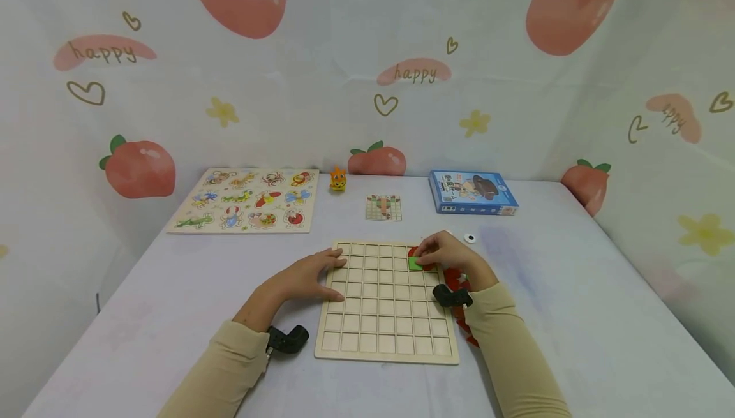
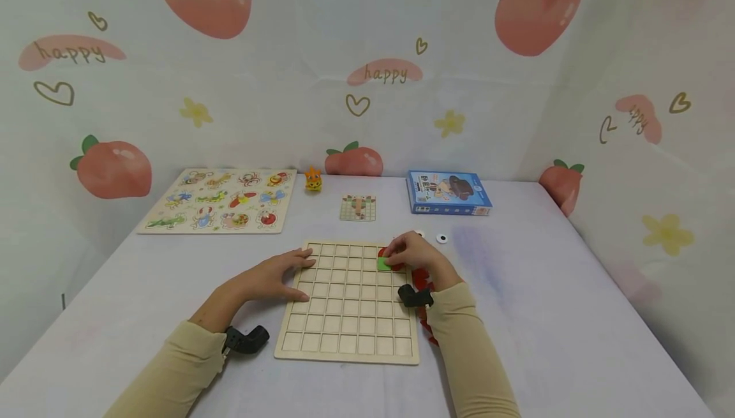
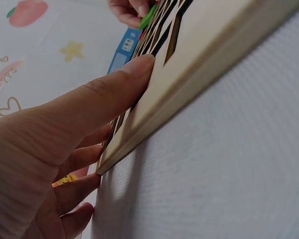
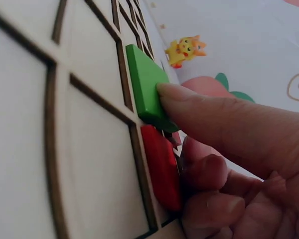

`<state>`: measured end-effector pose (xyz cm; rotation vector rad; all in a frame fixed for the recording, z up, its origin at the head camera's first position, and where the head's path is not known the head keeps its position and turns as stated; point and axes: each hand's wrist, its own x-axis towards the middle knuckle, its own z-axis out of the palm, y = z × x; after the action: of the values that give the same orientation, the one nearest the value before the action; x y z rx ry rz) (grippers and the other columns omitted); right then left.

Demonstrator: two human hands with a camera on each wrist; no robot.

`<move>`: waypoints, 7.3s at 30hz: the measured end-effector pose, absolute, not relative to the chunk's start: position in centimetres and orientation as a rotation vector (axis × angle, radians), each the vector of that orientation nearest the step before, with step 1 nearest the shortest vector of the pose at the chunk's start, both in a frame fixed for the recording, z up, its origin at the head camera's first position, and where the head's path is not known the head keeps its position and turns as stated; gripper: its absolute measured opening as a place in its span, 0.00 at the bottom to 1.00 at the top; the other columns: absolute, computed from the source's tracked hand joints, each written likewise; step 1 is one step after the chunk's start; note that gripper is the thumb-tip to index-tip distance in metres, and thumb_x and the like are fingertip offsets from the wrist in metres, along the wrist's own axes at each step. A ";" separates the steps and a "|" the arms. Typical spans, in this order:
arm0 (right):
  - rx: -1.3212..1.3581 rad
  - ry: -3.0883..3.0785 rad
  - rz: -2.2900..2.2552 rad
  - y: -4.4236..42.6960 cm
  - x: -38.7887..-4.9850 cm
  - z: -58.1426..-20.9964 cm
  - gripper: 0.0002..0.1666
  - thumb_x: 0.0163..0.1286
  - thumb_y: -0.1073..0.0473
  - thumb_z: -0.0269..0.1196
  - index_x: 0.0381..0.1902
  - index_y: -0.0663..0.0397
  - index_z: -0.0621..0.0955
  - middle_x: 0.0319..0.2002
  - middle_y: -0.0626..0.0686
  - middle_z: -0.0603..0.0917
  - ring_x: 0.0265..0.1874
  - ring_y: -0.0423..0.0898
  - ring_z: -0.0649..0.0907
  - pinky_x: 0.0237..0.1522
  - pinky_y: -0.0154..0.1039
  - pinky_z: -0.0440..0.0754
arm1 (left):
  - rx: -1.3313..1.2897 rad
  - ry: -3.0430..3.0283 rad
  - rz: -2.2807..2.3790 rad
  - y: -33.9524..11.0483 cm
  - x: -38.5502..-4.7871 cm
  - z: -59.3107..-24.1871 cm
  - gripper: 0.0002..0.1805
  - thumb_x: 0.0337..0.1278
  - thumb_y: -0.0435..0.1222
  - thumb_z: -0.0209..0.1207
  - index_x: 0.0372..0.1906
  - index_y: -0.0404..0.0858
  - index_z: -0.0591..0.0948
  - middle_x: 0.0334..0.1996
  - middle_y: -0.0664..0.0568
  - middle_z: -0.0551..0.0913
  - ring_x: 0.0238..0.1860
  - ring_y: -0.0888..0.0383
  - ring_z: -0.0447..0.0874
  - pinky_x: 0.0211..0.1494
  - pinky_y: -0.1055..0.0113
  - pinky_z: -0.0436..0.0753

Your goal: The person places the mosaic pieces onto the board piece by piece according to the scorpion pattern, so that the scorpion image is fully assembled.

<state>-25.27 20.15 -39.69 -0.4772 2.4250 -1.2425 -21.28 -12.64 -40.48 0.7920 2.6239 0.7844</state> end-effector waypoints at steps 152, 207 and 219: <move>-0.443 2.387 -1.231 16.4 -25.0 -39.1 0.08 0.61 0.69 0.61 0.37 0.70 0.82 0.26 0.54 0.82 0.23 0.39 0.81 0.31 0.35 0.84 | 0.726 2.628 0.801 -12.4 -21.3 -40.7 0.42 0.40 0.53 0.69 0.64 0.42 0.71 0.72 0.50 0.58 0.73 0.46 0.50 0.73 0.48 0.56; -0.411 2.513 -1.144 26.1 -23.0 -37.9 0.18 0.63 0.61 0.61 0.48 0.68 0.81 0.34 0.57 0.85 0.29 0.41 0.81 0.37 0.36 0.83 | 0.759 2.638 0.788 -12.6 -21.3 -40.5 0.42 0.42 0.53 0.68 0.64 0.41 0.70 0.71 0.49 0.58 0.73 0.45 0.51 0.73 0.47 0.56; -0.284 2.506 -1.148 30.7 -21.1 -38.2 0.21 0.61 0.59 0.64 0.48 0.68 0.79 0.36 0.56 0.84 0.27 0.45 0.80 0.33 0.35 0.81 | 0.733 2.644 0.779 -12.6 -21.3 -40.6 0.42 0.41 0.54 0.68 0.64 0.42 0.71 0.71 0.49 0.58 0.73 0.45 0.50 0.73 0.47 0.55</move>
<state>-21.07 30.75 -38.23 -0.2838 2.5059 -1.1481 -21.29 -12.59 -40.56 0.7332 2.6444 0.7791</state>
